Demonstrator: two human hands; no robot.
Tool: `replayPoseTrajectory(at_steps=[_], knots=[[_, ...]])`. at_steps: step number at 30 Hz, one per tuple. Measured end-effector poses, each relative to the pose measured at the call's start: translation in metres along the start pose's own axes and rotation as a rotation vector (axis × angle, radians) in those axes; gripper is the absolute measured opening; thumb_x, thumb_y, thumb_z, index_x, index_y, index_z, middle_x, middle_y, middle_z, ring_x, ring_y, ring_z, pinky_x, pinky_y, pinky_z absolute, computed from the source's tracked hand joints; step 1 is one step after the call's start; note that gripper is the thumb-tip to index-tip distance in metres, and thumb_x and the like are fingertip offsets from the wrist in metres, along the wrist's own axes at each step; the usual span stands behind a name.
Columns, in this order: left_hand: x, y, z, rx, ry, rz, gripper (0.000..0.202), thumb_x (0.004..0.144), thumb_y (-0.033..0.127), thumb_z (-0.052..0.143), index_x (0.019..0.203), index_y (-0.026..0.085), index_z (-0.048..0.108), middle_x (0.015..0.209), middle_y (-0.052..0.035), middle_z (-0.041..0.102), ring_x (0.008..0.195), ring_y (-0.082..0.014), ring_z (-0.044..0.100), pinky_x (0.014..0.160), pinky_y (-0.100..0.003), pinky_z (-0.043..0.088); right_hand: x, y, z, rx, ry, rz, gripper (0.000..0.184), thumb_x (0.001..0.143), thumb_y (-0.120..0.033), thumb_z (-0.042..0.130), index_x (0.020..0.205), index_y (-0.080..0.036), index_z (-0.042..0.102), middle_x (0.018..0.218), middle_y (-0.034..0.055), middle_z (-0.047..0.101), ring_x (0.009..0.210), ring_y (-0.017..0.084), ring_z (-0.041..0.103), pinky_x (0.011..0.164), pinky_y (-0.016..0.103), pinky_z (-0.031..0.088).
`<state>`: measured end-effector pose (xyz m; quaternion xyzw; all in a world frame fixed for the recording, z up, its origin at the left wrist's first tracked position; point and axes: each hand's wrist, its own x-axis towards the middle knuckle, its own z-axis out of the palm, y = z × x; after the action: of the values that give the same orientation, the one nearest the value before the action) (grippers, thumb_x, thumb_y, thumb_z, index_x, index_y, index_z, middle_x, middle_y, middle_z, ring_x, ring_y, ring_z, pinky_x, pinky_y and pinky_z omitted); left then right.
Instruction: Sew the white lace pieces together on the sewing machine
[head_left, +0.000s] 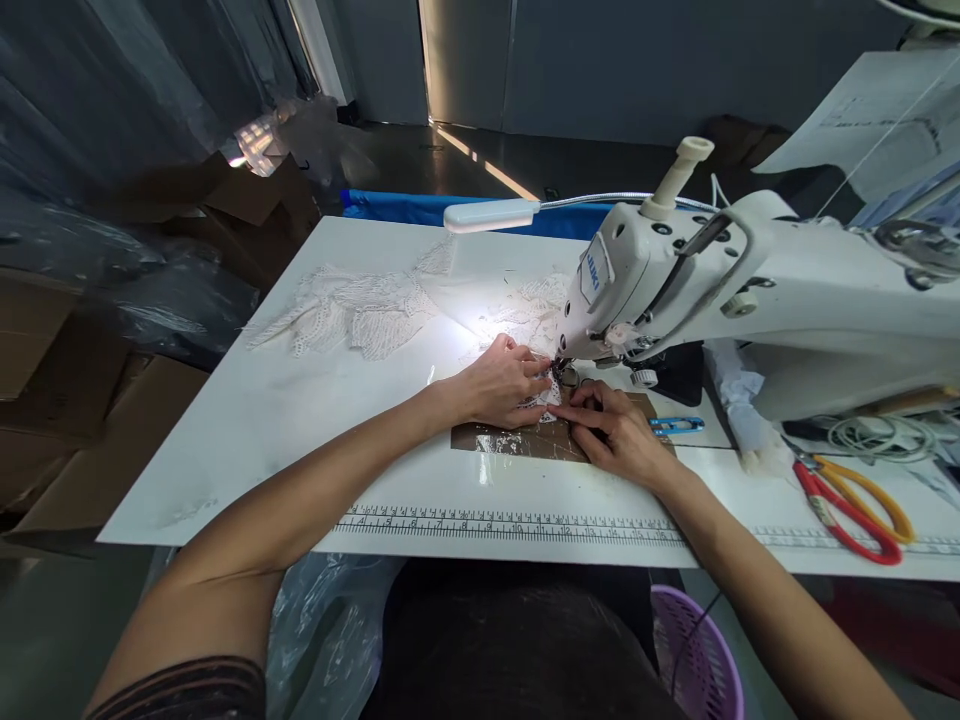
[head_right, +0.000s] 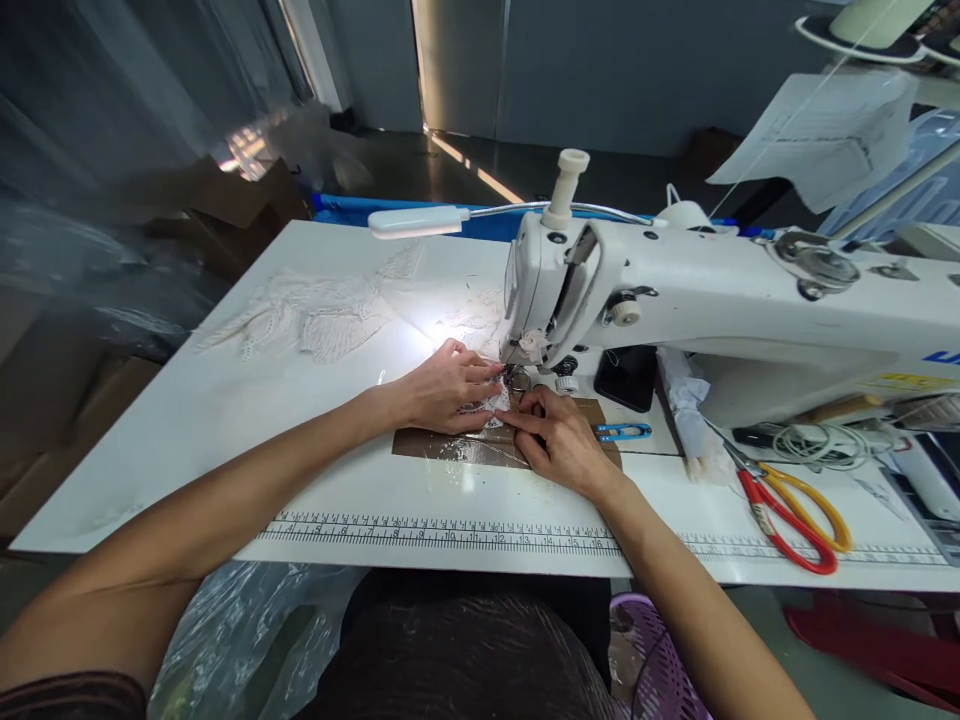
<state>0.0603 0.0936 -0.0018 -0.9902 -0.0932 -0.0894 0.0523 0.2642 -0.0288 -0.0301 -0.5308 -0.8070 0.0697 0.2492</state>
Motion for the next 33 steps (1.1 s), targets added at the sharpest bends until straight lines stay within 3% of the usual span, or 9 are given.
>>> replayPoseTrajectory(at_steps=[8, 15, 19, 33], knots=[[-0.001, 0.002, 0.001, -0.005, 0.013, -0.016, 0.040, 0.096, 0.044, 0.040, 0.116, 0.019, 0.063, 0.134, -0.0128, 0.056, 0.105, -0.0280, 0.056, 0.087, -0.044, 0.035, 0.000, -0.002, 0.000, 0.023, 0.010, 0.017, 0.033, 0.088, -0.019, 0.052, 0.113, -0.027, 0.072, 0.103, 0.0095, 0.057, 0.100, 0.024, 0.057, 0.087, 0.043, 0.049], [-0.001, 0.009, -0.001, -0.024, 0.056, -0.030, 0.034, 0.096, 0.035, 0.042, 0.114, 0.014, 0.063, 0.115, -0.0132, 0.061, 0.098, -0.0246, 0.056, 0.090, -0.045, 0.038, -0.001, -0.001, 0.000, 0.023, -0.002, 0.038, 0.034, 0.088, -0.020, 0.053, 0.117, -0.028, 0.071, 0.106, 0.0094, 0.058, 0.100, 0.024, 0.057, 0.088, 0.044, 0.049], [-0.001, 0.011, 0.001, -0.057, 0.077, -0.037, 0.033, 0.096, 0.032, 0.040, 0.112, 0.013, 0.063, 0.117, -0.0124, 0.062, 0.100, -0.0242, 0.057, 0.094, -0.045, 0.038, -0.001, 0.001, 0.002, 0.017, -0.001, 0.034, 0.037, 0.088, -0.021, 0.054, 0.121, -0.029, 0.068, 0.107, 0.0097, 0.059, 0.100, 0.025, 0.057, 0.086, 0.044, 0.049], [-0.003, 0.016, 0.009, -0.106, 0.158, -0.077, 0.034, 0.098, 0.036, 0.042, 0.114, 0.015, 0.065, 0.120, -0.0109, 0.065, 0.092, -0.0214, 0.065, 0.110, -0.063, 0.028, -0.001, 0.001, 0.002, 0.073, 0.022, 0.042, 0.031, 0.089, -0.023, 0.054, 0.115, -0.026, 0.071, 0.106, 0.0101, 0.061, 0.096, 0.024, 0.059, 0.086, 0.045, 0.049]])
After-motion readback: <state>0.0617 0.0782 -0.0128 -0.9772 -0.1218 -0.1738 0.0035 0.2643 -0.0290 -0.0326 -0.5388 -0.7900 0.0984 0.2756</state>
